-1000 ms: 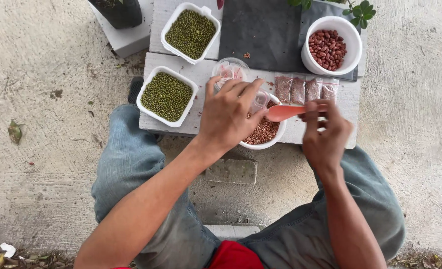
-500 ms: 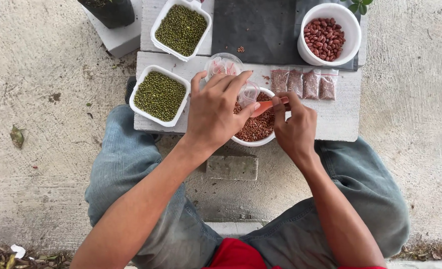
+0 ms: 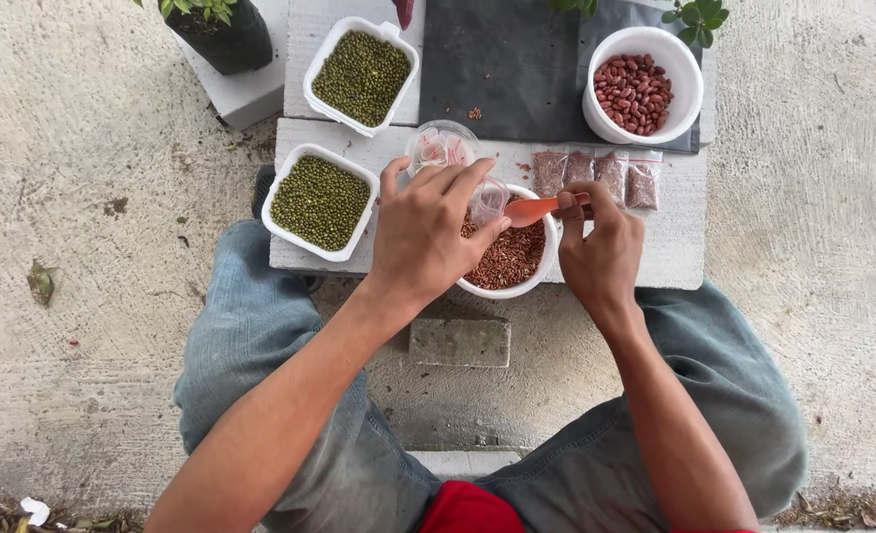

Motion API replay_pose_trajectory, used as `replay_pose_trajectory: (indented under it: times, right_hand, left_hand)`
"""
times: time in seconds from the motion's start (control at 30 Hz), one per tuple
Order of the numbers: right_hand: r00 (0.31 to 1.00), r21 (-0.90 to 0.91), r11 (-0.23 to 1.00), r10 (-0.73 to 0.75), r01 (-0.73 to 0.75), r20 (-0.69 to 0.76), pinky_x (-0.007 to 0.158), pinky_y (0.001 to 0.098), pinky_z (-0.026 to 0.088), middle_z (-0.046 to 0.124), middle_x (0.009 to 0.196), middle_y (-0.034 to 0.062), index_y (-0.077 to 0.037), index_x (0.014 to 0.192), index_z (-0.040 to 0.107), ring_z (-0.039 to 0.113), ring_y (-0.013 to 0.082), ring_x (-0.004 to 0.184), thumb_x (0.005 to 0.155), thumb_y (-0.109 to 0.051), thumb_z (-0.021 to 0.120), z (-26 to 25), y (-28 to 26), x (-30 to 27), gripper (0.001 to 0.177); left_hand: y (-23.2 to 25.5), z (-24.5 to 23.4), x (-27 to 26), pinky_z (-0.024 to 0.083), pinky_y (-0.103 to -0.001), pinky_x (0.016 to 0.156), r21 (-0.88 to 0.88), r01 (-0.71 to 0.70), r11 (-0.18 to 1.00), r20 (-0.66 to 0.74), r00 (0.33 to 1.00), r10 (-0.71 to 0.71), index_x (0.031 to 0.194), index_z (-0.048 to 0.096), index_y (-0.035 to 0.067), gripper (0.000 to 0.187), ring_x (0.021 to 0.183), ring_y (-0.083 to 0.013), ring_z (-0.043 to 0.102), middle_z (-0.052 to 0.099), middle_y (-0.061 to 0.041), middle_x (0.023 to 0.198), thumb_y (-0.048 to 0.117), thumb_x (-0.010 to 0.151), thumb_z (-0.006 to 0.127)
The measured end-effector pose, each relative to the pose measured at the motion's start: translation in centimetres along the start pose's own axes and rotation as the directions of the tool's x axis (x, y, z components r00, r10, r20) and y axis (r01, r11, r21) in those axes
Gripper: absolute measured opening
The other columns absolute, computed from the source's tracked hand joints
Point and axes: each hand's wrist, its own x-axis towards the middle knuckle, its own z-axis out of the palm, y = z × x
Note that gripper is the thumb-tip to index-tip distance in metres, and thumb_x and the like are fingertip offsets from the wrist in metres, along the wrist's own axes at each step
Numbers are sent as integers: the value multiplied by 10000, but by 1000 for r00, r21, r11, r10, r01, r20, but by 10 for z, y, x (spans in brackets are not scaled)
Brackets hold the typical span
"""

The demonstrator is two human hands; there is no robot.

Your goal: Scooping seeds from a bowl into small plastic bags using a spoon

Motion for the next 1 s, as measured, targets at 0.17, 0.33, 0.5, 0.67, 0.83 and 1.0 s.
replay_pose_trajectory:
  times: [0.17, 0.33, 0.5, 0.67, 0.83, 1.0]
  right_hand:
    - [994, 34, 996, 80, -82, 69, 818, 439, 527, 762, 814, 52, -150, 1035, 662, 757, 283, 821, 1129, -242, 580, 4, -1, 0, 154]
    - [978, 47, 985, 156, -164, 137, 784, 436, 523, 761, 808, 83, -127, 1032, 686, 747, 279, 783, 1126, -250, 572, 7, -4, 0, 192]
    - [953, 105, 956, 253, -272, 168, 714, 396, 538, 755, 788, 86, -129, 1034, 701, 723, 239, 744, 1124, -299, 558, 6, -5, 1, 240]
    - [963, 147, 952, 261, -268, 65, 645, 344, 551, 735, 762, 71, -111, 1017, 694, 714, 214, 736, 1130, -263, 550, 2, 8, 2, 238]
    - [963, 245, 938, 266, -247, -50, 613, 319, 554, 715, 756, 95, -75, 1001, 685, 692, 198, 729, 1125, -222, 550, -18, 0, 7, 234]
    - [952, 346, 907, 289, -239, -102, 591, 288, 529, 694, 765, 94, -65, 1002, 683, 669, 167, 753, 1131, -219, 524, -44, -29, 6, 257]
  left_hand:
    - [-1, 2, 0, 364, -658, 1018, -4, -1, 1000, -1, 1000, 1, 1284, 651, 79, 568, 974, -323, 738, 749, -156, 1004, 291, 802, 864]
    - [-3, 4, -2, 361, -659, 1014, -4, -2, 1000, 11, 1000, 2, 1288, 649, 74, 574, 977, -324, 735, 748, -159, 996, 297, 805, 866]
    - [-7, 10, -3, 345, -660, 1027, 14, 3, 1000, 16, 1000, -3, 1294, 643, 76, 581, 993, -323, 734, 748, -153, 1004, 294, 802, 861]
    - [-9, 14, -2, 352, -642, 1028, 51, -4, 999, 0, 1000, 4, 1298, 643, 96, 567, 990, -306, 735, 751, -124, 998, 294, 809, 851]
    - [-10, 12, 1, 357, -621, 1033, 60, -2, 998, -24, 1000, 4, 1306, 638, 97, 581, 993, -290, 730, 750, -108, 1011, 277, 797, 853]
    - [-6, 10, 2, 356, -643, 1034, 12, 2, 1000, 58, 998, -2, 1290, 653, 75, 548, 962, -302, 737, 762, -136, 973, 255, 810, 847]
